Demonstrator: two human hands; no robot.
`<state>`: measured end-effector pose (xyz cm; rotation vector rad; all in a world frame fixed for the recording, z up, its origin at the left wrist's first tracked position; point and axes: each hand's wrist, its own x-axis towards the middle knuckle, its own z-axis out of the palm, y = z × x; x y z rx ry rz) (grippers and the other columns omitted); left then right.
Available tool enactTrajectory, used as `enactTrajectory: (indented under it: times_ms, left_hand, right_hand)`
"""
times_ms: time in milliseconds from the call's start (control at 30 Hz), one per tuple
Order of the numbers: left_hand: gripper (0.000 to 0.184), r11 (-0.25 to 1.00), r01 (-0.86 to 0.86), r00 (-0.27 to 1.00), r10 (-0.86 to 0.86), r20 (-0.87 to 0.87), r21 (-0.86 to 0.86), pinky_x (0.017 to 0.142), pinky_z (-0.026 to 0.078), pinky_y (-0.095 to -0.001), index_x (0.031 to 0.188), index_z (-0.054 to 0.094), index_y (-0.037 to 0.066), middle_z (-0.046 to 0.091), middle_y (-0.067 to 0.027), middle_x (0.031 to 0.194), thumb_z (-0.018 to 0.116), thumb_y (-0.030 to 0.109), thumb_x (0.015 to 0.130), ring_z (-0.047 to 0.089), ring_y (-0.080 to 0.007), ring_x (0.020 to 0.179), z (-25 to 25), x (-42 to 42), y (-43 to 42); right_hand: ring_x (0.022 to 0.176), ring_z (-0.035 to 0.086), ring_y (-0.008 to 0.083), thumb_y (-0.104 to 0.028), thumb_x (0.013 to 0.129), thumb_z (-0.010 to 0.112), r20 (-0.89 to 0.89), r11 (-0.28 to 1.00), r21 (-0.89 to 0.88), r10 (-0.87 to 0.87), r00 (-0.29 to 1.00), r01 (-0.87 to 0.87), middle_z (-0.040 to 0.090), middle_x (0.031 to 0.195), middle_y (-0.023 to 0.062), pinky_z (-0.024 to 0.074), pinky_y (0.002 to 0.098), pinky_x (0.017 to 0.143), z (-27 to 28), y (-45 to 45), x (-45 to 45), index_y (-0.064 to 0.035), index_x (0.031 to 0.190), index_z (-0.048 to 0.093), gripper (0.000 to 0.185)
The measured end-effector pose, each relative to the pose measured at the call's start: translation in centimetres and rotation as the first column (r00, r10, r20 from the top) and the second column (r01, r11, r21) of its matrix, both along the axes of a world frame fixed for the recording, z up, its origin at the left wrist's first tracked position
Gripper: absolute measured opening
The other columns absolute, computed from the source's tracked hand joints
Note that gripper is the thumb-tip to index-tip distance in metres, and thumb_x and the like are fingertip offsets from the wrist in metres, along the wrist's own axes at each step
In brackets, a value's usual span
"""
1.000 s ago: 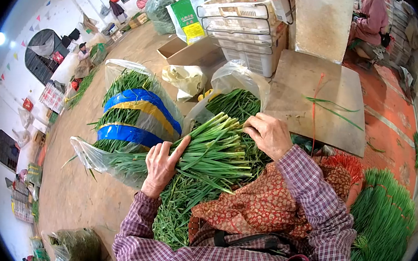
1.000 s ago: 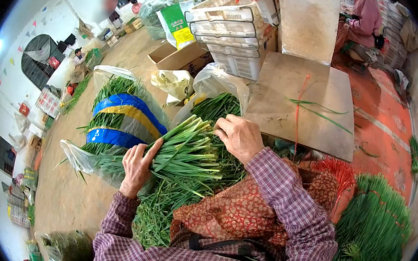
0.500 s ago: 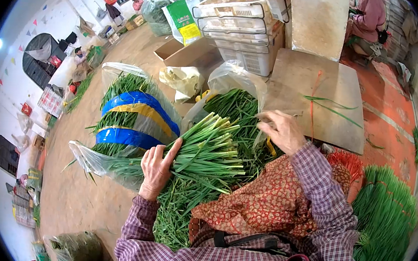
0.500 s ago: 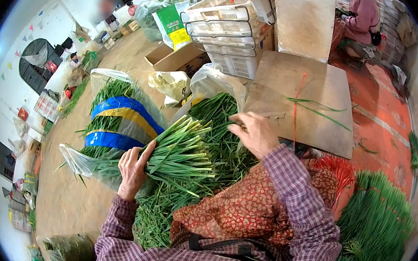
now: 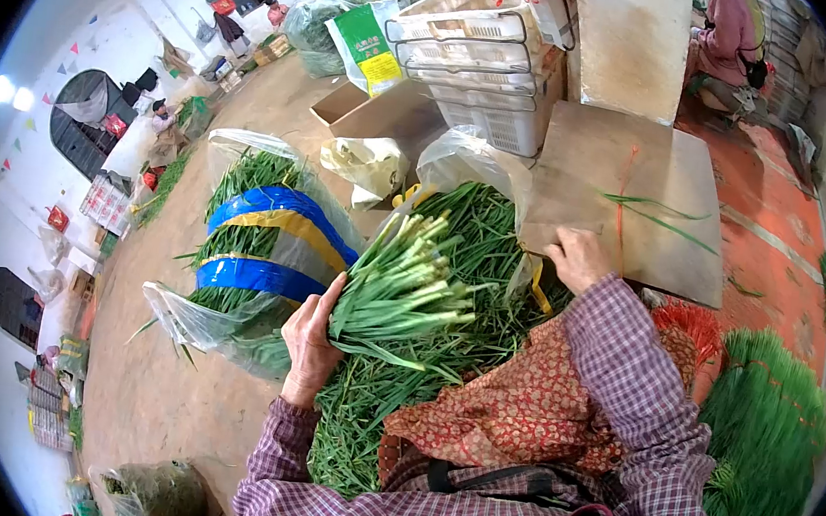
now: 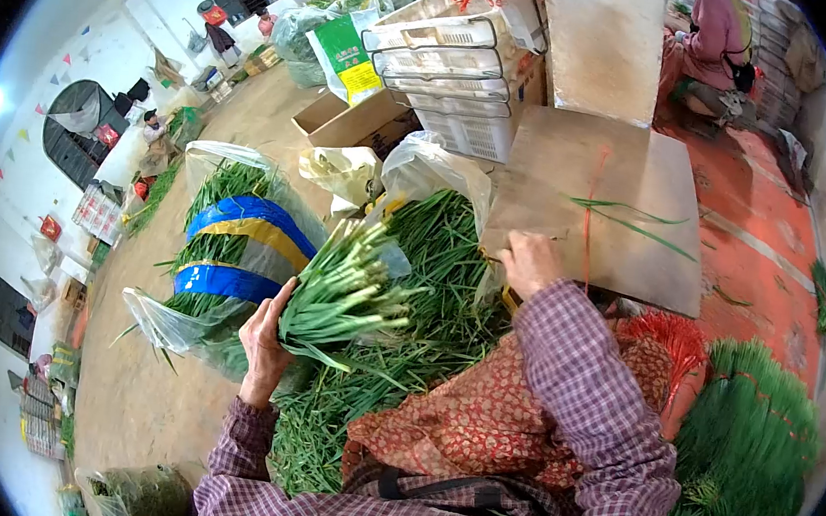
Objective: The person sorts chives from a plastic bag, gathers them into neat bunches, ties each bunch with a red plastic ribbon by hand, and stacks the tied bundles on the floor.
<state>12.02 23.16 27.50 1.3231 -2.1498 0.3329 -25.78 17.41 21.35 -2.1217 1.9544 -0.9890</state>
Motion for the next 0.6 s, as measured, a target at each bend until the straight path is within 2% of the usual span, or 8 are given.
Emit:
enactTrajectory:
  times_ms: [33,100,167,267,367,533,567,600]
  left_hand:
    - [0.067,1.000,-0.003,0.998,0.004,-0.065,0.024,0.059,0.044,-0.0340,0.130,0.056,0.014,0.049,-0.0052,0.071,0.075,0.015,0.066,0.054,-0.0211,0.064,-0.2,0.0,0.0]
    - [0.067,1.000,-0.002,1.000,0.002,-0.022,0.011,0.059,0.044,-0.0340,0.130,0.056,0.015,0.049,-0.0053,0.071,0.075,0.015,0.066,0.055,-0.0213,0.065,-0.2,-0.2,-0.1]
    - [0.067,1.000,0.000,1.000,0.000,0.022,-0.001,0.060,0.045,-0.0341,0.130,0.056,0.015,0.050,-0.0053,0.072,0.075,0.016,0.065,0.055,-0.0215,0.065,-0.2,-0.4,-0.1]
    - [0.068,0.998,0.041,0.992,-0.035,0.124,-0.047,0.061,0.046,-0.0337,0.130,0.056,0.016,0.049,-0.0049,0.073,0.075,0.017,0.064,0.056,-0.0218,0.068,-0.2,-0.7,0.0]
    - [0.067,0.998,0.055,0.990,-0.050,0.134,-0.034,0.062,0.046,-0.0336,0.130,0.056,0.016,0.050,-0.0046,0.074,0.074,0.016,0.065,0.056,-0.0214,0.069,0.1,-1.1,0.2]
    - [0.069,0.996,0.086,0.992,-0.084,0.089,-0.012,0.060,0.046,-0.0342,0.130,0.056,0.015,0.049,-0.0050,0.071,0.075,0.018,0.064,0.055,-0.0214,0.066,-0.2,-1.6,0.2]
    - [0.069,0.995,0.102,0.994,-0.102,0.034,0.016,0.059,0.045,-0.0345,0.130,0.056,0.015,0.048,-0.0053,0.070,0.076,0.018,0.063,0.054,-0.0213,0.064,-0.2,-1.8,0.2]
    - [0.069,0.990,0.045,0.998,-0.051,0.041,0.133,0.063,0.049,-0.0337,0.130,0.055,0.012,0.058,-0.0065,0.077,0.078,0.017,0.065,0.061,-0.0226,0.069,0.0,-1.9,0.5]
  right_hand:
    - [0.069,0.064,0.0298,-0.029,0.088,0.059,0.058,0.999,-0.005,0.036,0.998,-0.035,0.066,0.079,0.0163,0.0492,0.0418,0.062,0.6,0.3,-0.1,-0.0018,0.085,0.062,0.028]
    - [0.070,0.064,0.0298,-0.032,0.089,0.059,0.114,0.998,-0.013,0.065,0.991,-0.064,0.067,0.080,0.0167,0.0496,0.0406,0.062,1.9,0.7,-0.1,-0.0024,0.088,0.064,0.030]
    - [0.072,0.066,0.0258,-0.036,0.089,0.058,0.465,0.978,0.042,0.161,0.871,-0.203,0.068,0.083,0.0162,0.0507,0.0376,0.065,4.8,0.9,2.1,-0.0023,0.095,0.066,0.035]
    - [0.072,0.066,0.0169,-0.040,0.089,0.059,0.618,0.931,0.103,0.217,0.756,-0.351,0.070,0.085,0.0104,0.0512,0.0316,0.067,6.2,0.2,3.9,0.0000,0.101,0.067,0.042]
    - [0.072,0.066,0.0165,-0.037,0.088,0.062,0.651,0.880,0.144,0.261,0.713,-0.453,0.070,0.084,0.0100,0.0514,0.0307,0.068,6.8,-0.1,5.0,-0.0002,0.098,0.069,0.039]
    - [0.067,0.065,0.0155,-0.032,0.087,0.062,0.630,0.891,0.189,0.213,0.747,-0.413,0.070,0.079,0.0080,0.0513,0.0309,0.066,6.8,-0.1,5.2,-0.0018,0.093,0.070,0.031]
    - [0.066,0.065,0.0176,-0.030,0.087,0.061,0.575,0.916,0.120,0.251,0.779,-0.383,0.070,0.078,0.0093,0.0511,0.0322,0.065,6.3,-0.3,5.2,-0.0019,0.091,0.070,0.030]
    - [0.065,0.064,0.0196,-0.029,0.087,0.060,0.516,0.933,0.048,0.283,0.809,-0.357,0.069,0.076,0.0105,0.0509,0.0335,0.065,6.0,-0.3,5.0,-0.0020,0.088,0.069,0.029]
